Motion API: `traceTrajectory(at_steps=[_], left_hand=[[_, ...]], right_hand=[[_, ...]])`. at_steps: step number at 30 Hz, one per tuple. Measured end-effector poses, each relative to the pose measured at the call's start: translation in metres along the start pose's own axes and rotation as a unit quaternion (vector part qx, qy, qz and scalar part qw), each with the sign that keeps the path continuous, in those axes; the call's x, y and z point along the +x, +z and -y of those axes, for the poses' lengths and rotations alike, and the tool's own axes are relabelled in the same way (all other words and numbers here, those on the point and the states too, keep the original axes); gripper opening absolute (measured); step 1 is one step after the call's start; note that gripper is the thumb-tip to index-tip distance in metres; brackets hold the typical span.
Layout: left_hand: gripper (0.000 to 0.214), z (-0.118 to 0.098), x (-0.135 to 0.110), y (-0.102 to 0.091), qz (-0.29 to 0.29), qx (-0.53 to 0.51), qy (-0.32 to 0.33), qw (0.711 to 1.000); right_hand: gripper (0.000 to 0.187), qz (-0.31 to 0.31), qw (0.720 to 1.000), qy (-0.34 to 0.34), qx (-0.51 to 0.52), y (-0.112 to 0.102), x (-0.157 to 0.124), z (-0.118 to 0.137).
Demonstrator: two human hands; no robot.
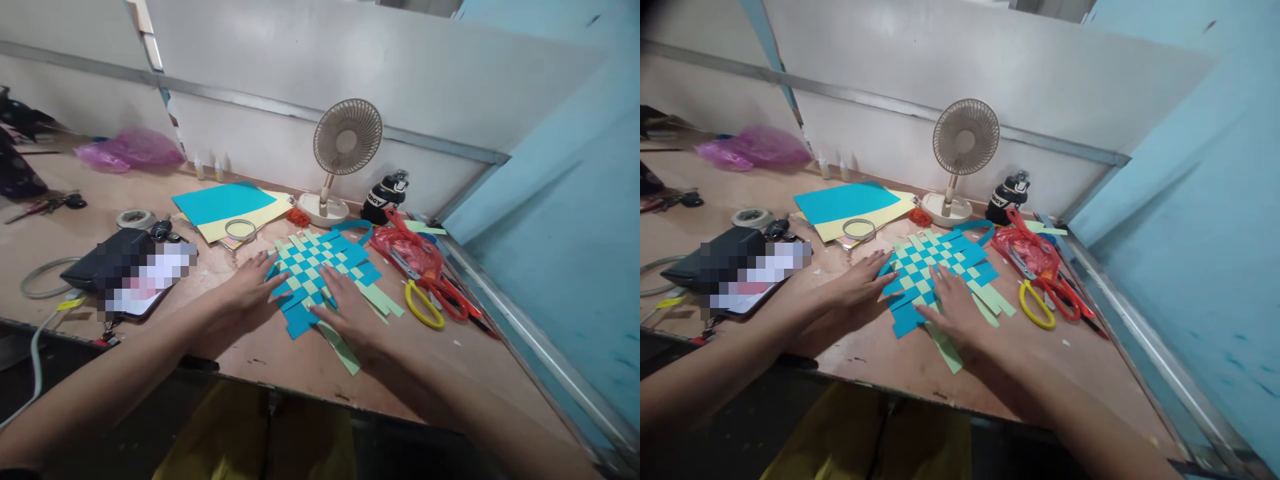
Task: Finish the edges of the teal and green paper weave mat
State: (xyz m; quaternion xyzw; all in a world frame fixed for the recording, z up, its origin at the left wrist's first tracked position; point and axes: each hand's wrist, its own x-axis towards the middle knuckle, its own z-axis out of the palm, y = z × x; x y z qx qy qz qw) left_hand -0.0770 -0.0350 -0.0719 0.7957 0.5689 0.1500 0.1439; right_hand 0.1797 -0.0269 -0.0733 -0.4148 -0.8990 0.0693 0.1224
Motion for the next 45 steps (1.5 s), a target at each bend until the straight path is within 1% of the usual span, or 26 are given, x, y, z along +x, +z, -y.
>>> traceTrajectory(at_steps=[1,3,5,7,9,11,14,16,18,20,21,23,24,26,27,29,31,34,36,38,40,41,43,45], left_hand=[[0.075,0.002,0.002,0.002,0.016,0.022,0.004,1.0],[0.076,0.002,0.001,0.003,0.03,0.054,0.013,0.998],[0.079,-0.004,-0.003,0.002,0.031,0.072,0.019,0.997],[0.086,-0.013,-0.012,0.001,0.042,0.096,0.014,0.994],[0.095,-0.024,-0.027,0.002,0.056,0.137,0.004,0.989],[0.099,-0.037,-0.047,0.003,0.051,0.176,0.004,0.983],[0.102,-0.056,-0.079,0.001,0.043,0.21,0.037,0.976],[0.1,-0.063,-0.09,-0.006,0.039,0.206,0.045,0.977],[0.085,-0.062,-0.086,-0.015,0.02,0.184,0.044,0.982],[0.076,-0.052,-0.066,-0.022,-0.027,0.182,0.058,0.981],[0.074,-0.045,-0.052,-0.024,-0.04,0.18,0.07,0.98],[0.079,-0.03,-0.026,-0.023,-0.015,0.17,0.093,0.981],[0.085,-0.022,-0.016,-0.02,0.016,0.161,0.107,0.981],[0.09,-0.01,-0.004,-0.012,0.073,0.147,0.136,0.977],[0.089,-0.005,-0.002,-0.008,0.088,0.139,0.152,0.975],[0.089,-0.001,-0.003,0.001,0.099,0.13,0.17,0.972],[0.09,-0.003,-0.007,0.009,0.097,0.133,0.166,0.972],[0.091,-0.015,-0.015,0.02,0.086,0.14,0.133,0.977],[0.091,-0.027,-0.022,0.026,0.069,0.14,0.093,0.983],[0.091,-0.038,-0.029,0.03,0.056,0.141,0.057,0.987],[0.092,-0.047,-0.035,0.03,0.037,0.149,0.045,0.987],[0.092,-0.05,-0.037,0.029,0.025,0.153,0.054,0.986],[0.09,-0.052,-0.038,0.028,0.015,0.155,0.098,0.983],[0.088,-0.051,-0.037,0.028,0.028,0.146,0.146,0.978]], right_hand=[[0.083,0.029,0.999,0.009,-0.01,0.004,-0.012,0.004],[0.086,0.072,0.997,0.024,-0.025,0.009,-0.026,0.007],[0.085,0.1,0.994,0.029,-0.036,0.009,-0.031,0.003],[0.082,0.121,0.992,0.011,-0.042,0.004,-0.032,-0.006],[0.078,0.135,0.989,-0.025,-0.045,-0.005,-0.033,-0.018],[0.075,0.146,0.986,-0.058,-0.054,-0.017,-0.037,-0.031],[0.071,0.148,0.984,-0.077,-0.064,-0.033,-0.045,-0.045],[0.068,0.133,0.986,-0.082,-0.051,-0.038,-0.05,-0.048],[0.065,0.113,0.99,-0.078,-0.034,-0.037,-0.054,-0.046],[0.067,0.1,0.993,-0.057,-0.027,-0.033,-0.056,-0.04],[0.07,0.102,0.993,-0.045,-0.027,-0.03,-0.057,-0.036],[0.079,0.129,0.991,-0.029,-0.029,-0.025,-0.058,-0.031],[0.081,0.148,0.988,-0.025,-0.029,-0.022,-0.059,-0.03],[0.08,0.178,0.983,-0.014,-0.032,-0.019,-0.058,-0.031],[0.079,0.185,0.982,-0.008,-0.034,-0.019,-0.058,-0.033],[0.076,0.176,0.983,0.0,-0.043,-0.019,-0.057,-0.039],[0.072,0.142,0.988,-0.001,-0.059,-0.021,-0.056,-0.045],[0.068,0.079,0.993,-0.019,-0.083,-0.028,-0.057,-0.049],[0.068,0.062,0.993,-0.038,-0.089,-0.034,-0.059,-0.046],[0.069,0.079,0.991,-0.07,-0.081,-0.039,-0.062,-0.039],[0.074,0.12,0.984,-0.116,-0.06,-0.042,-0.066,-0.03],[0.077,0.144,0.979,-0.139,-0.044,-0.043,-0.068,-0.024],[0.083,0.186,0.968,-0.167,-0.011,-0.045,-0.072,-0.014],[0.086,0.216,0.961,-0.173,0.017,-0.046,-0.075,-0.003]])
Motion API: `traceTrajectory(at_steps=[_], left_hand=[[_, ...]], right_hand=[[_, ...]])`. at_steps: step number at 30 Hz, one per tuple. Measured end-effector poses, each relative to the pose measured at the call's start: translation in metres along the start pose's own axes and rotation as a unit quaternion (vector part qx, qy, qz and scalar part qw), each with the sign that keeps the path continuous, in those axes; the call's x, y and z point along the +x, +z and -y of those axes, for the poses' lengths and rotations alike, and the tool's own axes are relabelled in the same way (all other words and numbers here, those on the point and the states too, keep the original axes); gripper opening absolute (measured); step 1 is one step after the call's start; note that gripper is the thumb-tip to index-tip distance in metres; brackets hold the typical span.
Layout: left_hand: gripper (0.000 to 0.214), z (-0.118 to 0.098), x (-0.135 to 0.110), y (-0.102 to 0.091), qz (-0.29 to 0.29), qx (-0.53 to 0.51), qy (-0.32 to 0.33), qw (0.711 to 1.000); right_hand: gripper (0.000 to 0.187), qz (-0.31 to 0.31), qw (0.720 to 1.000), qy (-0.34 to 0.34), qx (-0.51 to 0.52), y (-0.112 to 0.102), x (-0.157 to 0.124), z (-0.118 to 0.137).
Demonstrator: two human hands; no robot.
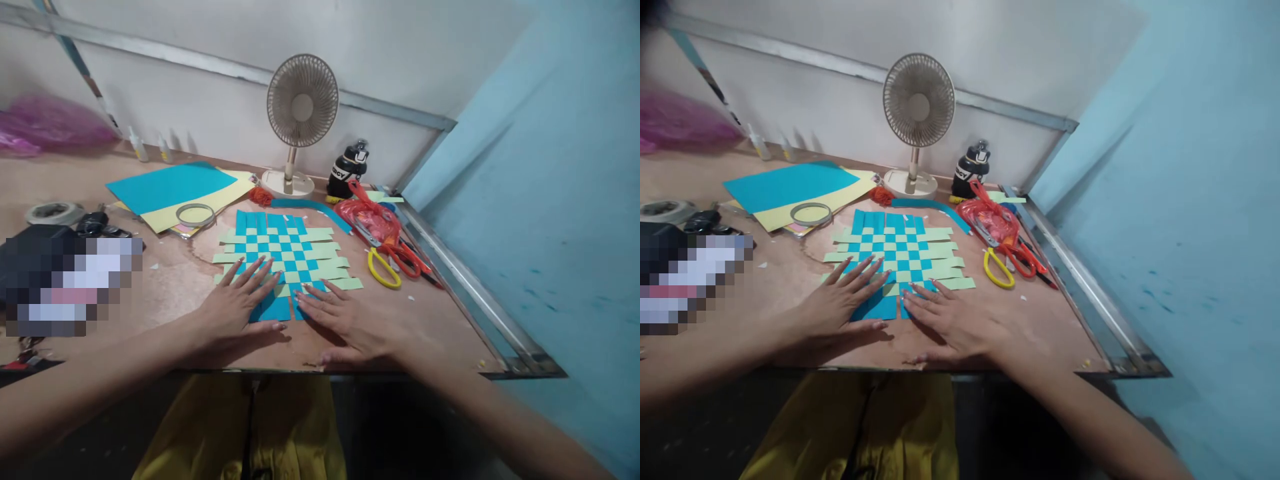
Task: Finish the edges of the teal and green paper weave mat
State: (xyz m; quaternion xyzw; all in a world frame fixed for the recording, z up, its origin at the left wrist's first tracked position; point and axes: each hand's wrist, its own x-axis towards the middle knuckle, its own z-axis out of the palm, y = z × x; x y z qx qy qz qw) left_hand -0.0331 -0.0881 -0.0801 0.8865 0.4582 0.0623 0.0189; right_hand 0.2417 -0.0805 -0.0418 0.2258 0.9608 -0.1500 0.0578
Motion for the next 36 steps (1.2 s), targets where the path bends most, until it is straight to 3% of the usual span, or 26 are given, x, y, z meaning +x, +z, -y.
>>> traceTrajectory(at_steps=[7,19,25,36], left_hand=[[0.087,0.005,0.003,0.008,0.037,-0.026,0.03,0.999],[0.082,0.007,0.005,0.009,0.024,-0.025,0.026,0.999],[0.082,0.006,0.005,0.007,0.033,-0.02,0.025,0.999],[0.08,0.005,0.004,0.008,0.021,-0.026,0.029,0.999]], right_hand=[[0.085,0.026,0.999,-0.006,0.034,0.004,0.005,0.01],[0.086,-0.009,0.999,-0.019,0.051,0.01,0.003,0.001],[0.086,0.017,0.999,-0.006,0.044,0.009,0.004,0.002],[0.086,0.011,1.0,-0.01,0.026,0.007,0.004,0.005]])
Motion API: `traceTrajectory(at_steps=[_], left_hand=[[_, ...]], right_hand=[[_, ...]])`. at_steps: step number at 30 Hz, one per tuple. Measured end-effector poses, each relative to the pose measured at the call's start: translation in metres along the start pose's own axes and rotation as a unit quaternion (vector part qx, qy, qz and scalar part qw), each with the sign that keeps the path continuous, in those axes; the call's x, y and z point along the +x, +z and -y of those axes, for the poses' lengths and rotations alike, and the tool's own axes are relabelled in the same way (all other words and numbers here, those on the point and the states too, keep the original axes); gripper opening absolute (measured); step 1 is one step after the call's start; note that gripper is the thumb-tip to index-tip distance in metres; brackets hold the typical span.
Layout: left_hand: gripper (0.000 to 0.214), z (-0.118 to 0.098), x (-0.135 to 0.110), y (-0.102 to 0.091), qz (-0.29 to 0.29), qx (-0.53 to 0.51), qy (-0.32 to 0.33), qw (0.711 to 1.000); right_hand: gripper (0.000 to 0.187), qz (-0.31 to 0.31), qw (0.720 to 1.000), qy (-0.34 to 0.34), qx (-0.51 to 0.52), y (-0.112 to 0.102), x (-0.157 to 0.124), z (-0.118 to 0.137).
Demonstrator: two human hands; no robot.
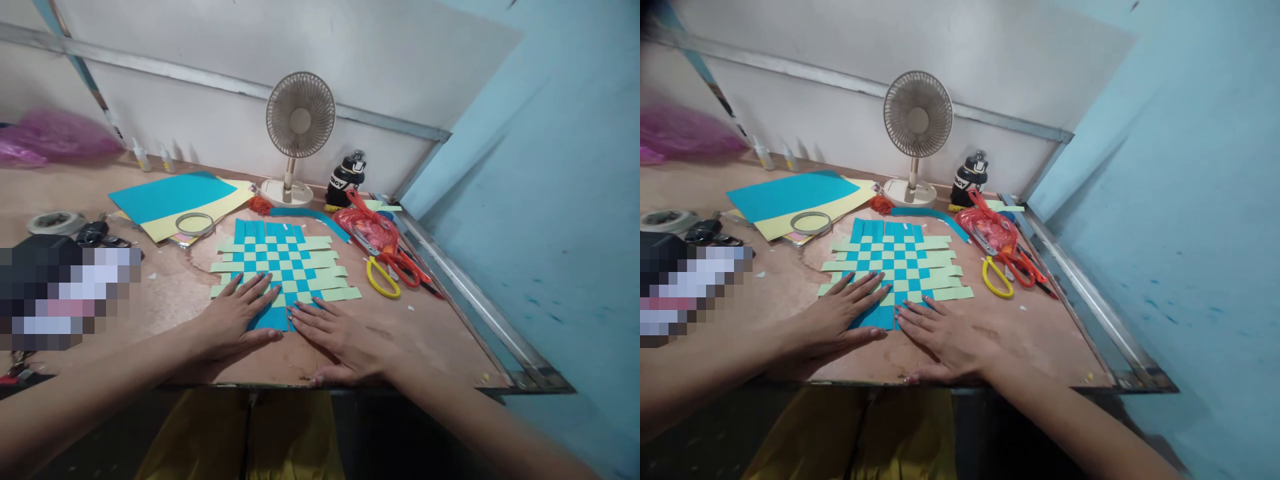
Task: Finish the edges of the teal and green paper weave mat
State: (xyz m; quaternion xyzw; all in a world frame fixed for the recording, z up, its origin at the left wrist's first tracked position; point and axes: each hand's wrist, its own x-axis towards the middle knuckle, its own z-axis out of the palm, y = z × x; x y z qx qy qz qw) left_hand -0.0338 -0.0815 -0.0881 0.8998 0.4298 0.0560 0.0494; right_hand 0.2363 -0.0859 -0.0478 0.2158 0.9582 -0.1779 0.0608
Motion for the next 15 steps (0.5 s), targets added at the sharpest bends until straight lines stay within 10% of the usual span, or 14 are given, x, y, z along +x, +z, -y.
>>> traceTrajectory(at_steps=[15], left_hand=[[0.08,0.021,-0.009,-0.001,-0.017,0.04,-0.008,0.999]], right_hand=[[0.059,-0.296,0.939,0.166,-0.063,-0.021,-0.031,-0.065]])
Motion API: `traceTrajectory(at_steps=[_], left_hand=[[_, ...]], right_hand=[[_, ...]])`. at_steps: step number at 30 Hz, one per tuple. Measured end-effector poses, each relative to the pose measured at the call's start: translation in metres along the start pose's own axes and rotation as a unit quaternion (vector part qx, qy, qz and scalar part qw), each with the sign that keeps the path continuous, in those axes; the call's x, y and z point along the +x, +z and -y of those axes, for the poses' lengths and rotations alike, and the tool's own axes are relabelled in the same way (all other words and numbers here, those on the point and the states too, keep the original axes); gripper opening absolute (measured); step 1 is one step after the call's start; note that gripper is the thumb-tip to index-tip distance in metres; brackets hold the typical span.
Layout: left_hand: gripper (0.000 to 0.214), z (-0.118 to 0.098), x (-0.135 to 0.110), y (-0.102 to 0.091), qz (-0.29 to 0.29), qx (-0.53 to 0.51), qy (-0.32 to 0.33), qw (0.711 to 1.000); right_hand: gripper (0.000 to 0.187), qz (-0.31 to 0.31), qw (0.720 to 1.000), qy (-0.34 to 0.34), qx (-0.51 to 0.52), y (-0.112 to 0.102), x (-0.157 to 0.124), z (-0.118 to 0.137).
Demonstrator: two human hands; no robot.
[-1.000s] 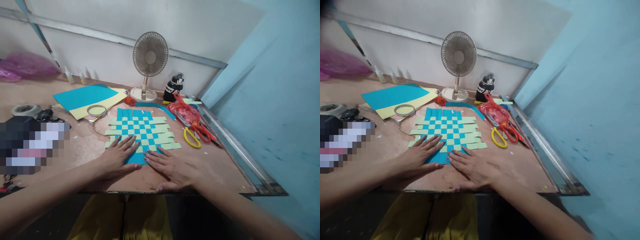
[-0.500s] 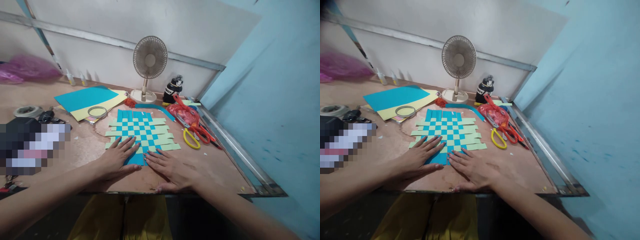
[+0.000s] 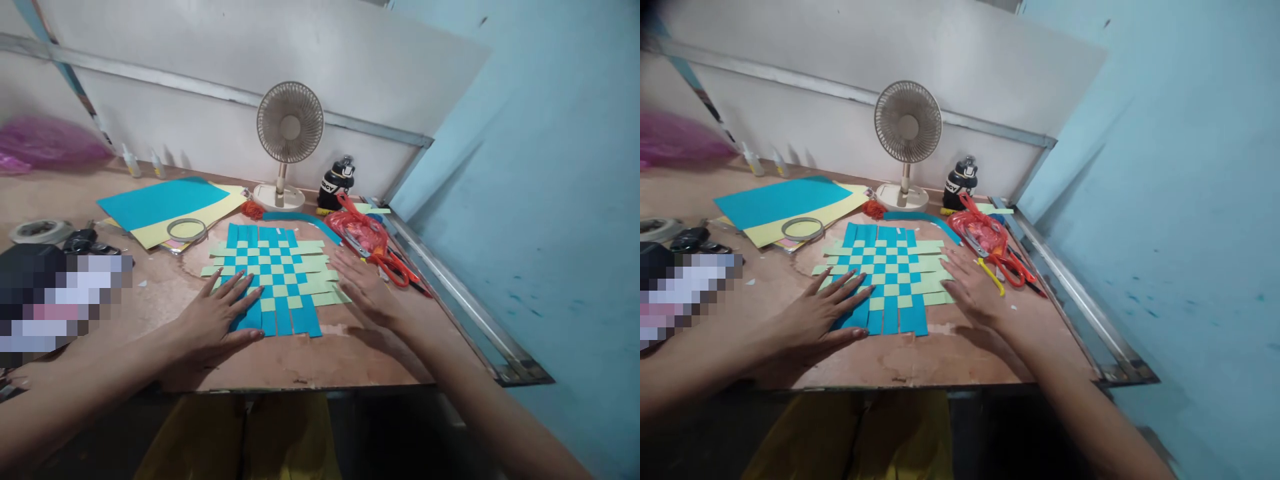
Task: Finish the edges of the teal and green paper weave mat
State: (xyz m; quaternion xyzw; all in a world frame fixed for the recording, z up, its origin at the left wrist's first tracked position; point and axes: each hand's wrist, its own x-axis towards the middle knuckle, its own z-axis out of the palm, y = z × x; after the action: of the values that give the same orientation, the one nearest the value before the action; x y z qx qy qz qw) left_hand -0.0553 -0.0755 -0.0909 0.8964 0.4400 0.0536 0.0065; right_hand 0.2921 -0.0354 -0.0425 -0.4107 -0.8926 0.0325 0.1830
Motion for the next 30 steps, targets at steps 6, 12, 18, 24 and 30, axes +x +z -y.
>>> traceTrajectory(at_steps=[6,12,18,24,30], left_hand=[[0.082,0.01,-0.005,-0.02,0.021,0.009,0.012,1.0],[0.053,0.06,0.02,-0.064,-0.025,0.057,-0.246,0.967],[0.041,0.115,0.045,-0.058,-0.028,0.05,-0.349,0.935],[0.038,0.118,0.049,-0.045,-0.054,0.037,-0.354,0.933],[0.033,0.115,0.047,-0.05,-0.058,-0.029,-0.357,0.932]], right_hand=[[0.053,-0.055,0.996,0.061,0.037,0.008,0.014,-0.018],[0.052,-0.037,0.998,0.048,0.034,0.017,0.04,-0.019],[0.046,-0.01,1.0,-0.027,0.003,0.033,0.063,-0.003],[0.042,-0.114,0.987,0.106,-0.047,0.002,0.057,-0.03],[0.024,-0.011,0.928,0.35,-0.128,-0.048,0.016,-0.081]])
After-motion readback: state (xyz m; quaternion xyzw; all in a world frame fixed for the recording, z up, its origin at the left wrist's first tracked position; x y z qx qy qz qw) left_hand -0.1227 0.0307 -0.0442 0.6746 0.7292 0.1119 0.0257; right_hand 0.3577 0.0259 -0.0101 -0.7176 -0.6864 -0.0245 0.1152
